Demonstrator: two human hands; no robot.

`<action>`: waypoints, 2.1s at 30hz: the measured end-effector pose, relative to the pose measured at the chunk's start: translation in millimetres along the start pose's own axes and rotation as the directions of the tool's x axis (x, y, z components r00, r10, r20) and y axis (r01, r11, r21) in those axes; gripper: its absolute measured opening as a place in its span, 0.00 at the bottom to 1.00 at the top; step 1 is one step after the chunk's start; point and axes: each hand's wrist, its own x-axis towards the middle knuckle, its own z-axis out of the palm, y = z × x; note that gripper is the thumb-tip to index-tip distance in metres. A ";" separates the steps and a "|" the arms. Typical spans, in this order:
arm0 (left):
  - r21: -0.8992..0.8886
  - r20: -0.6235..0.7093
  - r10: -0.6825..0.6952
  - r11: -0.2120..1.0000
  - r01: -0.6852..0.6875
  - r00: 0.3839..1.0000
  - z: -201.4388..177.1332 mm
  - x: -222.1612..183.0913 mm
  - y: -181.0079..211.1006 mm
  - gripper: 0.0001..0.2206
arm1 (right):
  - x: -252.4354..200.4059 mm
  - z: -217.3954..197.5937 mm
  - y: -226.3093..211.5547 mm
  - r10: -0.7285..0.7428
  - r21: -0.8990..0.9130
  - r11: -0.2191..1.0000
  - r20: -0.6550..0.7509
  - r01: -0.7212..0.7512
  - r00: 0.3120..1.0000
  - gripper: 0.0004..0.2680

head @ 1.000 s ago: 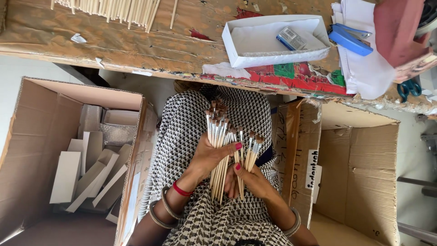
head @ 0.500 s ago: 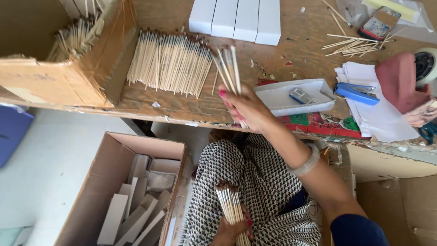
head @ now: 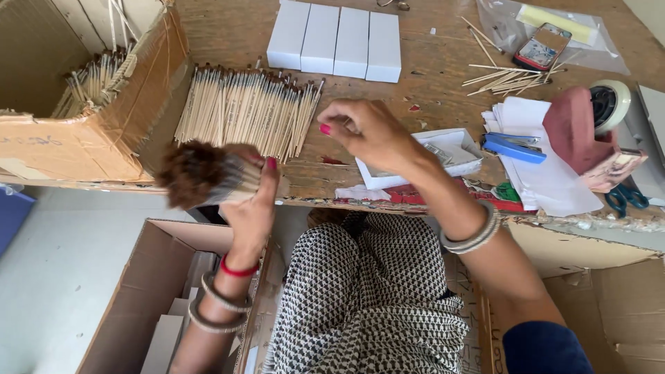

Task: The person organizes a bundle of paintbrushes by aligning their bristles and then places the bundle into a white cardboard box. They fold the box closed and place it into a larger shipping carton.

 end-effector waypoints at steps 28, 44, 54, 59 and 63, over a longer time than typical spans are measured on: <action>0.668 0.737 -0.434 0.351 -0.656 0.518 191.4 56.3 -66.2 0.13 | -49.2 -55.9 256.8 0.232 0.588 0.809 -0.325 0.003 0.917 0.18; 0.723 0.663 -0.446 0.591 -0.358 0.602 165.3 58.5 52.1 0.27 | -82.5 -52.8 94.1 -0.399 0.419 0.742 -0.350 0.523 0.847 0.17; 0.916 0.287 -0.438 -0.134 -0.377 0.852 69.1 135.3 -26.8 0.16 | -187.4 -144.9 223.7 0.247 0.171 0.967 -0.477 -0.187 0.844 0.09; 0.883 0.229 -0.387 -0.304 -0.358 0.893 36.0 145.0 -76.7 0.30 | -201.7 -146.1 269.0 0.364 0.338 0.919 -0.523 -0.205 0.771 0.11; 0.819 0.185 -0.304 -0.478 -0.318 0.935 50.7 135.5 -132.6 0.48 | -200.0 -115.5 244.2 0.207 0.304 0.950 -0.784 0.072 0.585 0.08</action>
